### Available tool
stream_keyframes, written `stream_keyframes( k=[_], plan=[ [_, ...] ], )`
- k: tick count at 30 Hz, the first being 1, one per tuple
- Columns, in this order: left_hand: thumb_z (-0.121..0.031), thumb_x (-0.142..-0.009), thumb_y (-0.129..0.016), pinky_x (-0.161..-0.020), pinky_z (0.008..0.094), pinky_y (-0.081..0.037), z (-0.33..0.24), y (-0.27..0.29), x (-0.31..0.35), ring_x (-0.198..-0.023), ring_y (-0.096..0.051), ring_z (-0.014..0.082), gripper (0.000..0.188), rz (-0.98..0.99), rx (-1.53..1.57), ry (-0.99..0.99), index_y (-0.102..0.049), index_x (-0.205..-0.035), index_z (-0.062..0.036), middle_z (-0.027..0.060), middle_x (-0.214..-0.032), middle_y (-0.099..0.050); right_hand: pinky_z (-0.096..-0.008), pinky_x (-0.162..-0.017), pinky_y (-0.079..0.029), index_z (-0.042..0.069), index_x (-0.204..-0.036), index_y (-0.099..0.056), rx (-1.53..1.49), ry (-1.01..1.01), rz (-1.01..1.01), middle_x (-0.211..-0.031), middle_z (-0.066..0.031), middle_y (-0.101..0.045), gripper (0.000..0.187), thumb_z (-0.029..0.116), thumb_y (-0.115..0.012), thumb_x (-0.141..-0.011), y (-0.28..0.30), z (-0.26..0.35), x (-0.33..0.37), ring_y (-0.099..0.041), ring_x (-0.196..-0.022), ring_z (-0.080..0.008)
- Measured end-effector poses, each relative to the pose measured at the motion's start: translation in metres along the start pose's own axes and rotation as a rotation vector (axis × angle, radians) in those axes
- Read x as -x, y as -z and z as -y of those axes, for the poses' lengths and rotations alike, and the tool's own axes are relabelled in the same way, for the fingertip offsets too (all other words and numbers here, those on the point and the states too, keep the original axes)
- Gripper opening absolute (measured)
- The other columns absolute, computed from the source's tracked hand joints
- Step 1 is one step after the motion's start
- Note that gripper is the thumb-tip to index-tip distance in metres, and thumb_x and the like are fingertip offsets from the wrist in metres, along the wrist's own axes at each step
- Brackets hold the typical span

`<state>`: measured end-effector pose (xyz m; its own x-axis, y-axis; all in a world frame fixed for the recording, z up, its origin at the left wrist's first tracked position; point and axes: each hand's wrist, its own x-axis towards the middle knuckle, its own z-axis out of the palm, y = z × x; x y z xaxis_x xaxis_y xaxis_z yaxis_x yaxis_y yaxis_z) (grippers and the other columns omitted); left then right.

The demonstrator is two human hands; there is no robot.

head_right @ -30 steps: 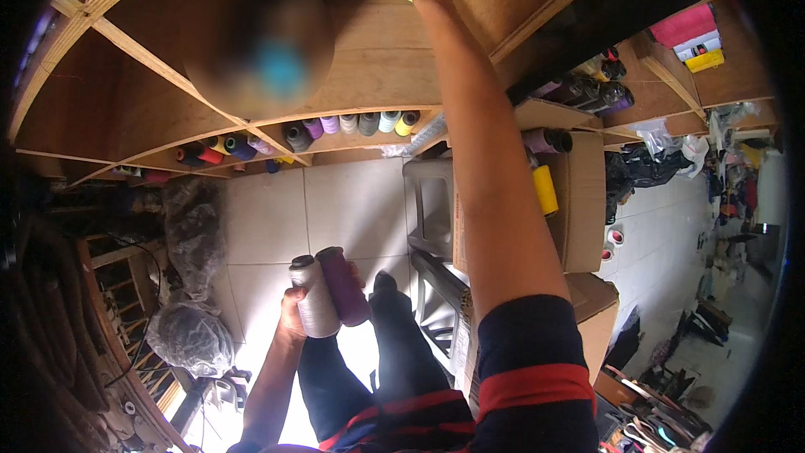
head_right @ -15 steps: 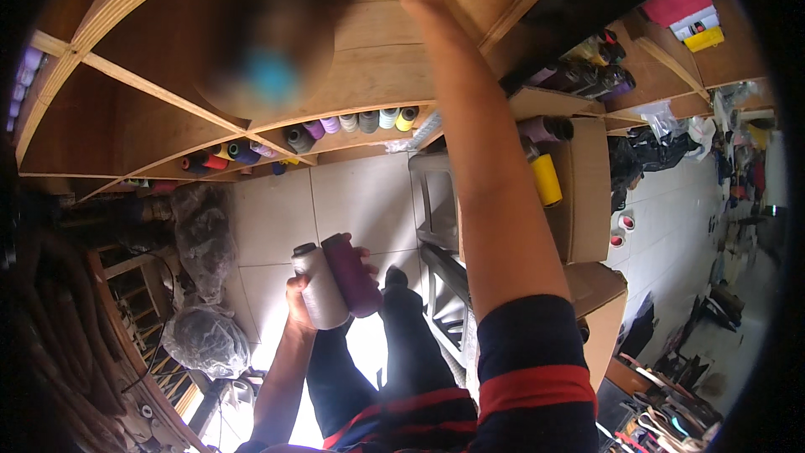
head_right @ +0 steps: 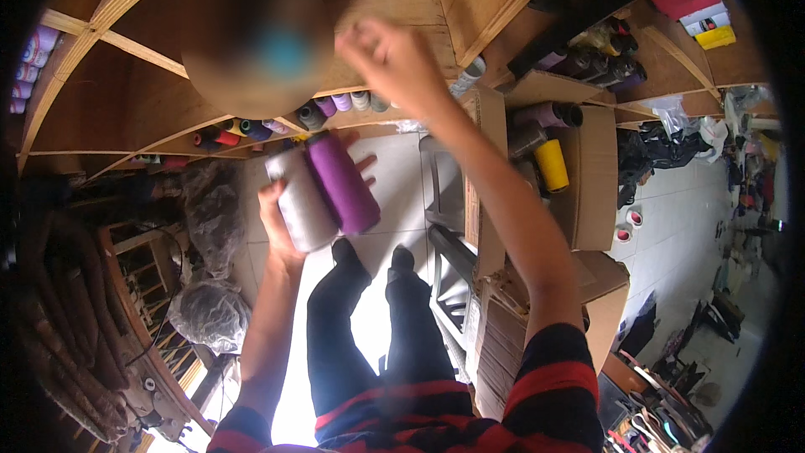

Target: The person organizes thread spools by taking them from boxes on the floor and placing them onto wooden shelves.

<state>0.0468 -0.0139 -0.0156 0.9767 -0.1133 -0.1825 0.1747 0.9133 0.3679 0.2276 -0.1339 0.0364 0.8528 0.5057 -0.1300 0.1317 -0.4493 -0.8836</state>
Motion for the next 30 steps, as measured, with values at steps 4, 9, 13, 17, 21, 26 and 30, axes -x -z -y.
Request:
stream_keyframes(
  k=[4,9,13,17,21,26,30],
  plan=[
    [-0.045,-0.074,-0.063,-0.098,0.0440,-0.044,-0.013,-0.015,-0.014,-0.118,-0.051,0.0317,0.081,-0.213,-0.184,-0.018,-0.036,-0.137,-0.0024,0.0178,-0.130,-0.048,-0.0272,-0.059,-0.049,-0.003,-0.112,-0.057,0.099,0.411,-0.067,-0.088,-0.0116,-0.064,0.047,0.031,-0.071,-0.082,-0.021,-0.006,0.071,-0.061,-0.075,-0.0160],
    [-0.045,-0.074,-0.062,-0.098,0.0406,-0.043,-0.012,-0.017,-0.029,-0.118,-0.051,0.0288,0.077,-0.308,-0.365,-0.085,-0.039,-0.135,-0.0030,0.0177,-0.129,-0.049,-0.0278,-0.066,-0.050,-0.004,-0.116,-0.052,-0.134,-0.067,0.202,-0.098,-0.0128,-0.062,0.050,0.023,-0.073,-0.079,-0.006,-0.010,0.077,-0.062,-0.078,-0.0167],
    [-0.053,-0.072,-0.061,-0.112,0.0496,-0.022,-0.007,-0.024,-0.043,-0.137,-0.030,0.0325,0.098,-0.091,-0.397,-0.130,-0.022,-0.144,0.0001,0.0207,-0.149,-0.026,-0.0295,-0.071,-0.051,-0.001,-0.110,-0.055,-0.027,0.061,-0.175,-0.092,-0.0109,-0.065,0.044,0.021,-0.074,-0.076,0.013,-0.035,0.039,-0.063,-0.084,-0.0160],
    [-0.053,-0.071,-0.061,-0.110,0.0515,-0.026,-0.002,-0.017,-0.039,-0.135,-0.033,0.0347,0.098,-0.087,-0.406,-0.132,-0.023,-0.144,-0.0005,0.0211,-0.147,-0.030,-0.0380,-0.075,-0.050,-0.001,-0.098,-0.058,0.070,0.218,-0.608,-0.088,-0.0161,-0.066,0.037,0.018,-0.075,-0.071,0.024,-0.050,-0.037,-0.065,-0.083,-0.0281],
    [-0.052,-0.071,-0.062,-0.102,0.0525,-0.036,-0.001,-0.013,-0.033,-0.120,-0.049,0.0347,0.098,-0.056,-0.402,-0.098,-0.023,-0.144,-0.0002,0.0214,-0.140,-0.040,-0.0470,-0.076,-0.050,-0.002,-0.100,-0.058,0.235,0.307,-0.948,-0.092,-0.0240,-0.062,0.034,0.008,-0.070,-0.070,0.029,-0.039,-0.089,-0.061,-0.086,-0.0410],
    [-0.045,-0.069,-0.063,-0.091,0.0488,-0.046,-0.004,-0.006,-0.027,-0.097,-0.062,0.0348,0.097,-0.050,-0.351,-0.089,-0.022,-0.144,0.0001,0.0233,-0.122,-0.054,-0.0469,-0.078,-0.049,-0.002,-0.097,-0.059,0.345,0.263,-1.055,-0.093,-0.0244,-0.062,0.034,0.009,-0.073,-0.068,0.029,-0.060,-0.132,-0.061,-0.088,-0.0417],
    [-0.043,-0.069,-0.064,-0.085,0.0486,-0.049,-0.012,0.004,-0.022,-0.090,-0.064,0.0336,0.098,-0.038,-0.365,-0.104,-0.021,-0.144,0.0019,0.0234,-0.119,-0.055,-0.0483,-0.074,-0.051,-0.002,-0.091,-0.062,0.373,0.174,-1.106,-0.085,-0.0256,-0.064,0.028,0.017,-0.072,-0.073,0.023,-0.064,-0.139,-0.062,-0.082,-0.0433]
  ],
)
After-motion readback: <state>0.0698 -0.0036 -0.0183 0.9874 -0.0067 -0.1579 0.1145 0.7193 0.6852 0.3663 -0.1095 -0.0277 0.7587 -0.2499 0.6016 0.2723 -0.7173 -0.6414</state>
